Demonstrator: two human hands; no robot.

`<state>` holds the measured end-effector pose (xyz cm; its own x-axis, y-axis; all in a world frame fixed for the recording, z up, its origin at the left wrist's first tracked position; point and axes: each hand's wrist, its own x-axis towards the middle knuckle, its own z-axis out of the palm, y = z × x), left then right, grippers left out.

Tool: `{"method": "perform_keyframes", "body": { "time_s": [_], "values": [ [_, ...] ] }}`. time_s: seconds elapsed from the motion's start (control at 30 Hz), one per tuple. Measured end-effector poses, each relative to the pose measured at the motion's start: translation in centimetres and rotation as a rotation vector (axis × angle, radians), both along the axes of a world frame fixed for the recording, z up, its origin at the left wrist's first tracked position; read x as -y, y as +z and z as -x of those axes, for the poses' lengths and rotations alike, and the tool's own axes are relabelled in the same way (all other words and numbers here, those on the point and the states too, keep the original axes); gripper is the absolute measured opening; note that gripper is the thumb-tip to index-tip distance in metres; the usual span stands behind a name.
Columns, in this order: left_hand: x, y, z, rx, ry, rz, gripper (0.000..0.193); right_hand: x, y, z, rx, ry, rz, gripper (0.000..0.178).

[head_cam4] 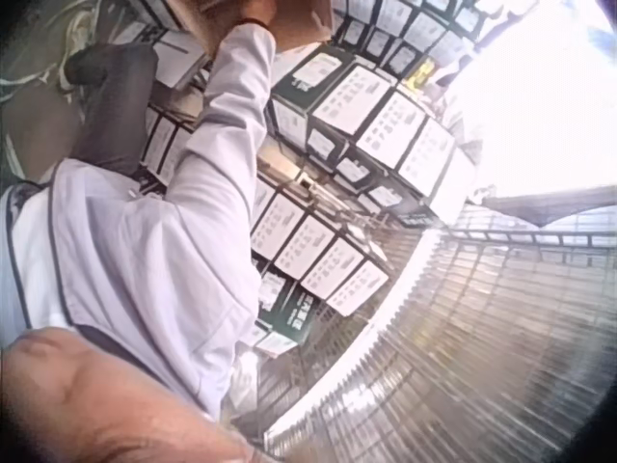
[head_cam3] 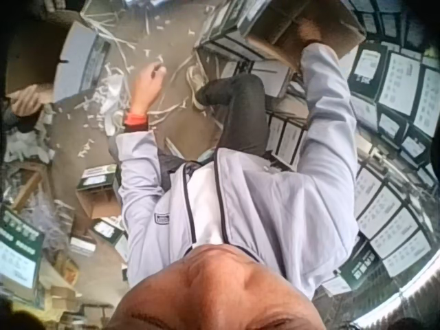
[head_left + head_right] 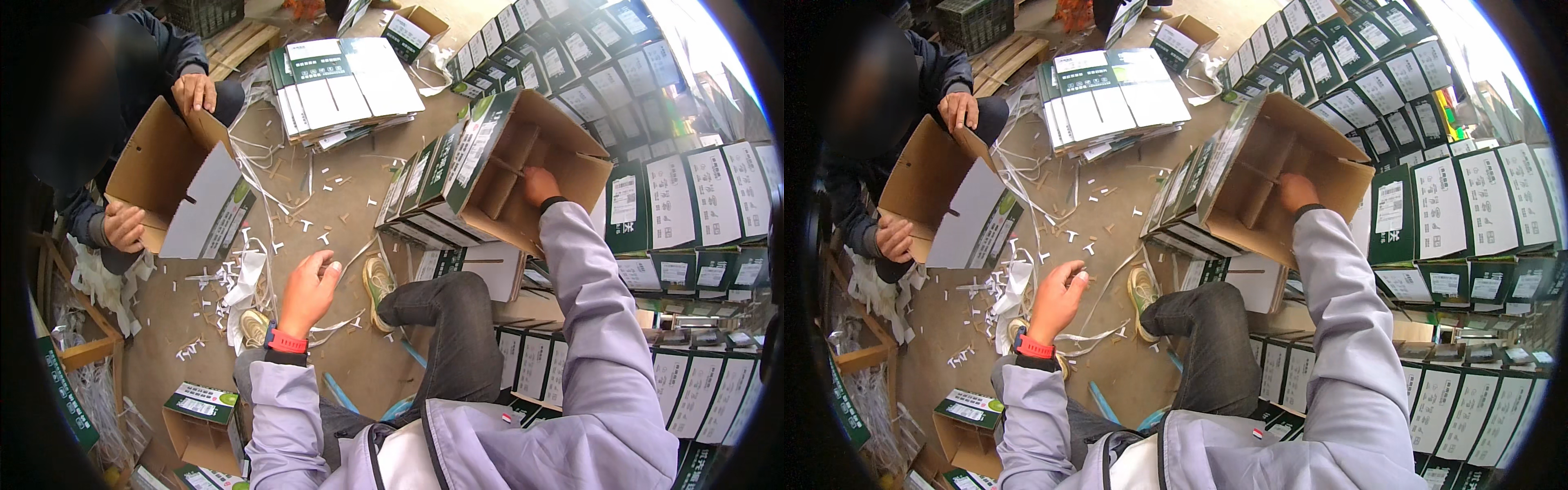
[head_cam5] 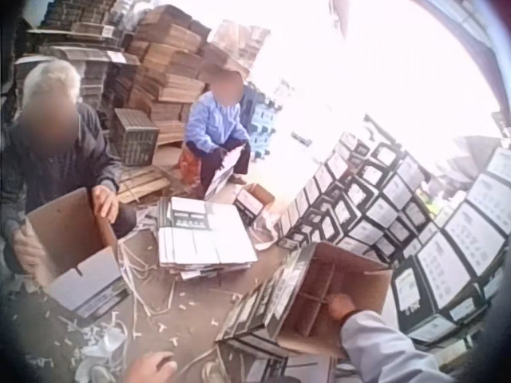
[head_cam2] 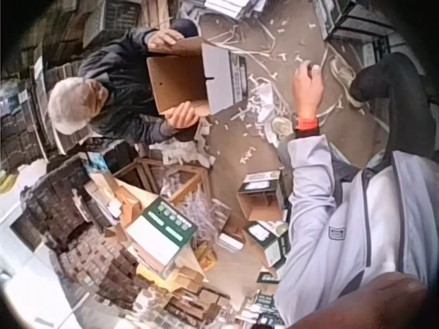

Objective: The person assembles flat cardboard boxes by folding flaps and inserting dividers, then stacks the finished boxes. The person works on the floor surrounded by stacks of boxes and packaging materials.

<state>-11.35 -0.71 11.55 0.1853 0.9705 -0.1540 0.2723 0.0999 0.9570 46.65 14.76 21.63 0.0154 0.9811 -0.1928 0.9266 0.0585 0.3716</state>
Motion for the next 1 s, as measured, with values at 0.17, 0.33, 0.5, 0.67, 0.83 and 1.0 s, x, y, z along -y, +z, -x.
{"method": "perform_keyframes", "body": {
  "time_s": [0.17, 0.33, 0.5, 0.67, 0.83, 1.0],
  "values": [
    [0.0, 0.0, 0.0, -0.008, -0.012, 0.007, 0.042, 1.0, 0.2, -2.5, -0.081, -0.040, 0.019, 0.023],
    [-0.4, 0.3, 0.0, -0.028, -0.011, 0.041, 0.043, 2.7, 0.7, -0.3, -0.092, -0.053, 0.113, 0.028],
    [-0.6, 0.2, -0.7, -0.031, -0.034, 0.048, 0.043, 5.7, -4.0, 1.7, -0.116, -0.027, 0.268, 0.024],
    [-0.5, -0.5, -0.5, -0.058, -0.012, 0.056, 0.042, 5.8, -12.0, 0.4, -0.144, -0.141, 0.296, 0.025],
    [0.5, -0.4, -0.1, -0.126, -0.112, 0.060, 0.043, -1.1, -13.4, -6.4, -0.035, -0.280, 0.298, 0.024],
    [1.5, -1.4, 1.7, -0.274, -0.077, 0.143, 0.044, -5.0, -8.6, 2.6, 0.260, -0.260, 0.433, 0.039]
  ]
}}
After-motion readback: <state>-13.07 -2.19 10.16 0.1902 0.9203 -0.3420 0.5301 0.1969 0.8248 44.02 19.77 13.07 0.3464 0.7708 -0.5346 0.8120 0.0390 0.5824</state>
